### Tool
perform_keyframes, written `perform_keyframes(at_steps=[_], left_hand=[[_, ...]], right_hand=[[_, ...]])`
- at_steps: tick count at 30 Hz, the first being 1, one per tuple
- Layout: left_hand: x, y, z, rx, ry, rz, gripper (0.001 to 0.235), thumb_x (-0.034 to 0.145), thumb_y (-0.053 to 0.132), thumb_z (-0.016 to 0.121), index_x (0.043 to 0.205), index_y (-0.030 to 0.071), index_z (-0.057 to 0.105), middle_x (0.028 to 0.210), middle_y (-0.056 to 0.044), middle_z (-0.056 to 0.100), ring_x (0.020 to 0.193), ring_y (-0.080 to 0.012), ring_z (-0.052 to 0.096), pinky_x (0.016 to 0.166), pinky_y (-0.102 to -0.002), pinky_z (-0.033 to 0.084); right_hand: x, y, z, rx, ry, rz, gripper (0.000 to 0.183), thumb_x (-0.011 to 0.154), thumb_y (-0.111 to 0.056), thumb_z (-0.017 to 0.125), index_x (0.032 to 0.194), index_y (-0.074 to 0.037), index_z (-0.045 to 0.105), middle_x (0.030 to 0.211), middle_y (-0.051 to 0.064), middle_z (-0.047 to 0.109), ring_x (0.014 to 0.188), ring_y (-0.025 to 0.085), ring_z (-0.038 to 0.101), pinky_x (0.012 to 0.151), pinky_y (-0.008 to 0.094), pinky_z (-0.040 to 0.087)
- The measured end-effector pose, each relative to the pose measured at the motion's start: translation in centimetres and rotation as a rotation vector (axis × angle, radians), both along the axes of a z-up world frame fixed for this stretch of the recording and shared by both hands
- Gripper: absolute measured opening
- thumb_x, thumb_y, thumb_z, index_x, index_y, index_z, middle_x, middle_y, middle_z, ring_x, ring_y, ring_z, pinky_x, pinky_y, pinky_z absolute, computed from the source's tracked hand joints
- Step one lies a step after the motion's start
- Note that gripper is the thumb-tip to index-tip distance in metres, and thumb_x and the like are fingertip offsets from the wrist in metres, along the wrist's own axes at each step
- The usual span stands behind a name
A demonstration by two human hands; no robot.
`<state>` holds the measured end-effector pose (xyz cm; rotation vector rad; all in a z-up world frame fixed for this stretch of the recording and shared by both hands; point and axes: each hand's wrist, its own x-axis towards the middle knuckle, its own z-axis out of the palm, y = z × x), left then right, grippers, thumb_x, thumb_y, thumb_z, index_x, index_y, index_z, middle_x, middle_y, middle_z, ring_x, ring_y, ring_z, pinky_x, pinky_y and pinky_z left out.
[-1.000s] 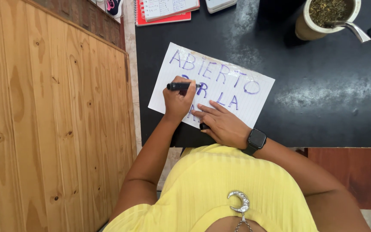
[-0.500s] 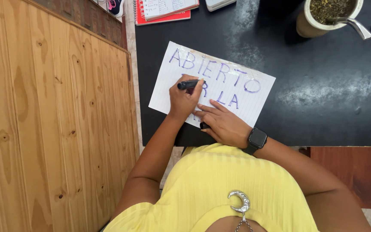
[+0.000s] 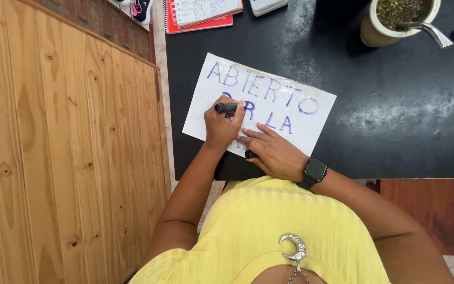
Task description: The person writes the phrase 'ABIERTO POR LA TARDE' on a white sheet of paper using a black marker. They hold the paper steady with their left hand while writing with their right hand. After completing the text, they place the sign on a wooden stool.
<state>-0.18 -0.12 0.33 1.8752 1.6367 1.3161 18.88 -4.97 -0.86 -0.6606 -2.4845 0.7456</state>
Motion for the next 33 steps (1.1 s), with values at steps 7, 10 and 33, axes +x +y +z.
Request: perform_keyframes(at_steps=[7,10,33], left_hand=[[0.8,0.1,0.0,-0.004,-0.055,-0.059,0.009,0.085,0.013,0.08,0.081,0.011,0.071,0.054,-0.006,0.06,0.046,-0.0219,0.061,0.045,-0.031,0.049],[1.1,0.1,0.3,-0.027,-0.065,-0.074,0.009,0.086,0.015,0.081,0.086,0.01,0.073,0.056,-0.007,0.061,0.048,-0.0225,0.063,0.047,-0.031,0.051],[0.6,0.0,0.2,-0.007,-0.065,-0.13,0.009,0.086,0.01,0.075,0.081,0.007,0.069,0.051,-0.008,0.058,0.043,-0.0218,0.059,0.044,-0.032,0.048]], right_hand=[[-0.1,0.1,0.2,0.014,-0.002,0.002,0.028,0.106,-0.035,0.05,0.108,-0.007,0.052,0.137,0.014,0.062,0.143,0.032,0.048,0.124,0.055,0.023],[-0.1,0.2,0.2,0.015,-0.002,0.001,0.027,0.106,-0.034,0.05,0.108,-0.007,0.052,0.136,0.014,0.063,0.142,0.032,0.049,0.123,0.055,0.023],[3.3,-0.2,2.5,-0.172,0.128,-0.048,0.021,0.103,-0.025,0.057,0.105,-0.005,0.051,0.13,0.015,0.069,0.134,0.032,0.059,0.12,0.052,0.034]])
